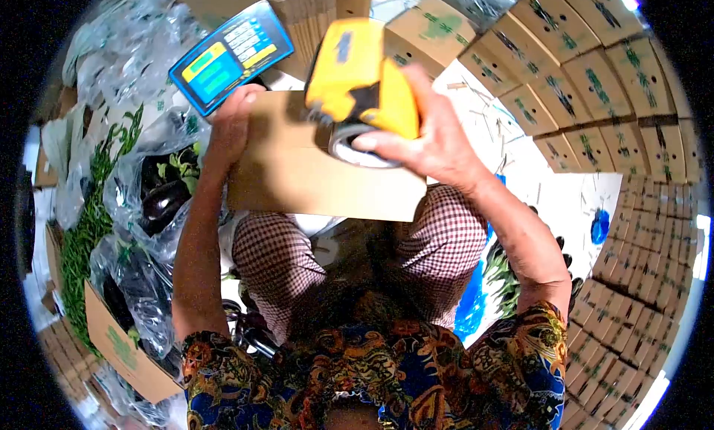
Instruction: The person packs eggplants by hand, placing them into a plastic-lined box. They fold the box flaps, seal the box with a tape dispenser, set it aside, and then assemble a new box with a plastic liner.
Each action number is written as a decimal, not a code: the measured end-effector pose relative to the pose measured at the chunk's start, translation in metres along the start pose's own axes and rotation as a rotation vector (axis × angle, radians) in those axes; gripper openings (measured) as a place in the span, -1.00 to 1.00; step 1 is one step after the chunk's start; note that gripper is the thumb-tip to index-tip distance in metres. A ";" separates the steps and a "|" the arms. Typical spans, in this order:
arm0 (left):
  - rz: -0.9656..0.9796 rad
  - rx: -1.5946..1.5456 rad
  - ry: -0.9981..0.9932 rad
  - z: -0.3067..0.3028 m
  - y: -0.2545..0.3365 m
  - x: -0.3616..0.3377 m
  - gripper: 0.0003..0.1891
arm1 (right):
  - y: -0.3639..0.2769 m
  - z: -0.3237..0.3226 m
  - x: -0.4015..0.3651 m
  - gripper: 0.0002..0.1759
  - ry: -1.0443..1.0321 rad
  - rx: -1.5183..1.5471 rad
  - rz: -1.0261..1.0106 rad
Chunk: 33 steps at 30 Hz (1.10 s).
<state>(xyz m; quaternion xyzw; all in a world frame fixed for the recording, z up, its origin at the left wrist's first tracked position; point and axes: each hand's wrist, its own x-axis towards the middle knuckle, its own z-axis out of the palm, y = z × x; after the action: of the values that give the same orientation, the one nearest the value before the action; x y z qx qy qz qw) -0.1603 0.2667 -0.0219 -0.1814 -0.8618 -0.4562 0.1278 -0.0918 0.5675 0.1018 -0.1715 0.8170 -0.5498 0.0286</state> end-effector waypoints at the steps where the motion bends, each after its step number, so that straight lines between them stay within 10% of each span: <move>1: 0.042 -0.002 0.011 0.002 -0.003 -0.001 -0.71 | 0.012 0.009 0.002 -0.30 -0.070 -0.130 -0.020; 13: -0.021 -0.034 0.307 -0.007 0.050 -0.014 -0.70 | 0.007 0.022 0.006 -0.28 -0.169 -0.311 -0.089; 17: -0.553 -0.872 -0.139 -0.024 0.114 -0.026 -0.59 | -0.003 0.025 0.005 -0.28 -0.200 -0.425 -0.103; 26: -0.618 -1.560 -0.256 0.000 0.088 -0.038 -0.68 | 0.006 0.026 0.001 -0.27 -0.137 -0.236 -0.026; 33: -0.517 -1.380 -0.307 -0.012 0.117 -0.040 -0.69 | 0.002 0.028 0.001 -0.26 -0.134 -0.282 -0.041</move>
<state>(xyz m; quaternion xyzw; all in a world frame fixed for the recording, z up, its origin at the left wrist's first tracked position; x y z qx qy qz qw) -0.0731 0.3090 0.0554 -0.0738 -0.4037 -0.8776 -0.2477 -0.0864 0.5431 0.0895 -0.2267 0.8787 -0.4174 0.0476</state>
